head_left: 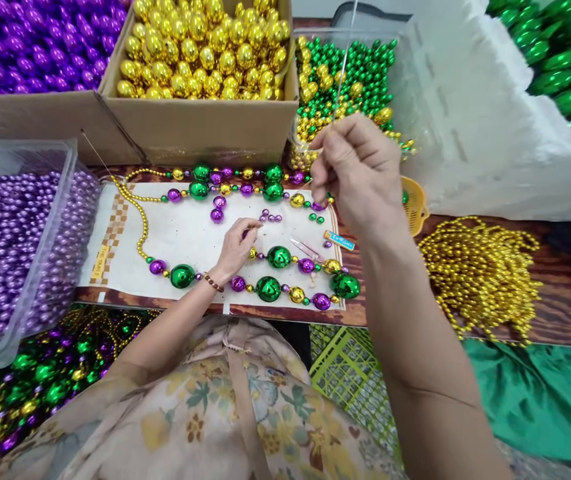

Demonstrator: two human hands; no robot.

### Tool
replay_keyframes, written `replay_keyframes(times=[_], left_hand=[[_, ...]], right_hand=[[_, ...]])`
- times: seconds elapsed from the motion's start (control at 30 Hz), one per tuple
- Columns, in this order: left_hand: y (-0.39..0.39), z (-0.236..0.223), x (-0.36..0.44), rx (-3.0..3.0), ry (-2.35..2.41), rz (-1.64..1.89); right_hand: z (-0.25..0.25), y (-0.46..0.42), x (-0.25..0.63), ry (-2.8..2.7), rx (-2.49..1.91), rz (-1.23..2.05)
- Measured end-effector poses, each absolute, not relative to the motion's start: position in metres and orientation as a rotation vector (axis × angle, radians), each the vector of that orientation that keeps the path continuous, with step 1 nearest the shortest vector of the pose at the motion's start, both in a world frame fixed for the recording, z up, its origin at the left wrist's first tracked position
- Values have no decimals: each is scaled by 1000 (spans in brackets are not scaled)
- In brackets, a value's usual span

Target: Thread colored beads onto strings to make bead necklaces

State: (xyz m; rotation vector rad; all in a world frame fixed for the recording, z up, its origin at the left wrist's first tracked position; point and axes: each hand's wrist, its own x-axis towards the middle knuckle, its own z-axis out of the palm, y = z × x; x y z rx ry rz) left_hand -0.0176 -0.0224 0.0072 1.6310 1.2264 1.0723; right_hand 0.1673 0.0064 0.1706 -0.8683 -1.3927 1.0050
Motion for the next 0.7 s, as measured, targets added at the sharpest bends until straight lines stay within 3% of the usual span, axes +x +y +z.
replay_keyframes(times=[0.27, 0.57, 0.7], left_hand=[[-11, -1, -33, 1736, 1485, 774], [-5, -3, -40, 2137, 1695, 415], [-2, 19, -32, 2254, 1697, 596]], right_hand=[[118, 5, 204, -1146, -1063, 973], [92, -7, 230, -882, -1057, 898], [60, -20, 222, -794, -1060, 1110]])
